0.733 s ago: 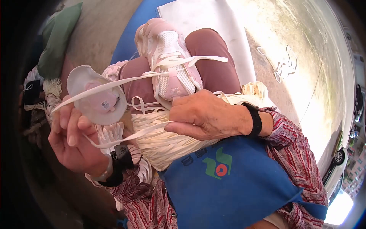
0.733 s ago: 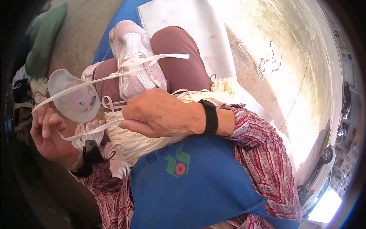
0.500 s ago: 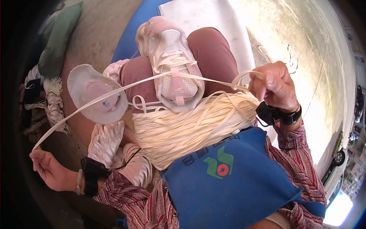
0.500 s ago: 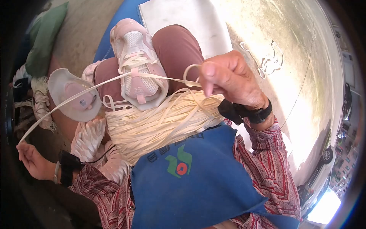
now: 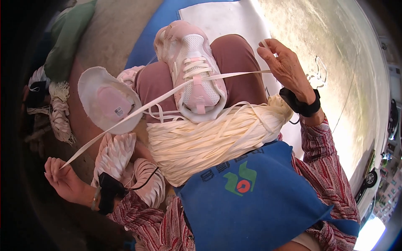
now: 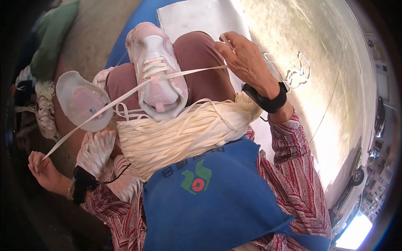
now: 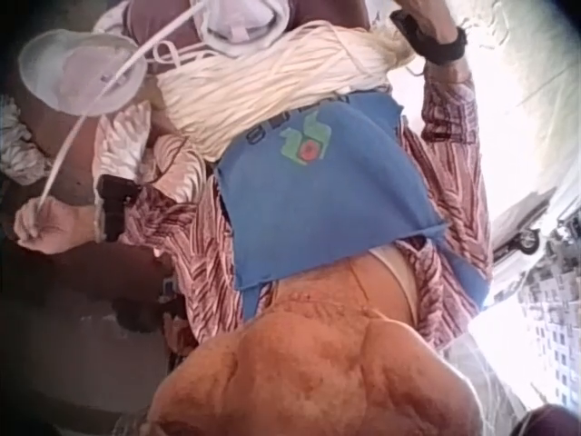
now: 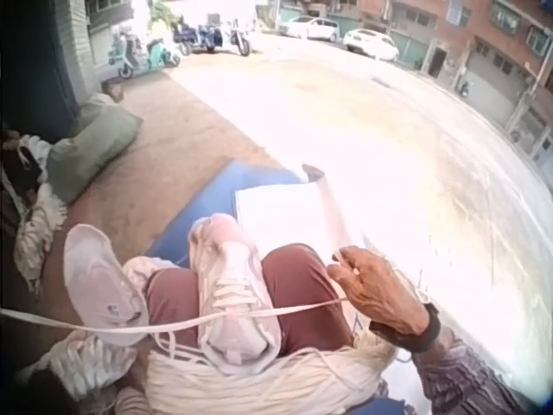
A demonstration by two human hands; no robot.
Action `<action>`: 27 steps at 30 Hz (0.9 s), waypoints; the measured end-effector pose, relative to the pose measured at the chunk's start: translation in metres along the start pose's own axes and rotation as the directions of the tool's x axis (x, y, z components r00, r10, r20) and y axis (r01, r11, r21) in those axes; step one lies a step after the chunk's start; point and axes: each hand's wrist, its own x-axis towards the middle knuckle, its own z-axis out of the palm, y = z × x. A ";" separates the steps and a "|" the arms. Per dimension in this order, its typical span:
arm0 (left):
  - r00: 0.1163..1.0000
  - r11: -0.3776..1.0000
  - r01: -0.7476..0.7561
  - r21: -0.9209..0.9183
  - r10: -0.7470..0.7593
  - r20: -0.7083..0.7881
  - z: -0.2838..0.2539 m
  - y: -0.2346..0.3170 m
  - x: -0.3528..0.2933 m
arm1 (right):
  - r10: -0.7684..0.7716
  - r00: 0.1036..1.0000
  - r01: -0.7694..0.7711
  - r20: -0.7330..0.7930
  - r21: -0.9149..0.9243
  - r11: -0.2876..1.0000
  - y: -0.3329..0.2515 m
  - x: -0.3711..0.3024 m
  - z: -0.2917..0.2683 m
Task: Threading laces through the eyelets of a shoe upper.
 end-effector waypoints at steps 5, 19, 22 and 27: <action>0.991 0.864 -0.024 0.502 0.088 -0.104 0.013 -0.081 0.009 | -0.014 0.982 0.052 0.190 -0.193 0.980 0.012 0.001 -0.018; 0.975 -0.128 -0.003 0.992 -0.219 -0.026 0.040 -0.272 0.043 | -0.475 0.845 0.482 0.245 0.036 0.875 -0.072 -0.003 0.053; 0.967 -0.179 0.006 0.984 -0.249 -0.051 0.037 -0.279 0.043 | -0.445 0.839 0.488 0.313 -0.072 0.870 -0.074 -0.006 0.056; 0.973 -0.176 -0.085 0.981 -0.229 0.044 0.037 -0.281 0.046 | -0.312 0.857 0.465 0.411 -0.353 0.812 -0.095 -0.009 0.056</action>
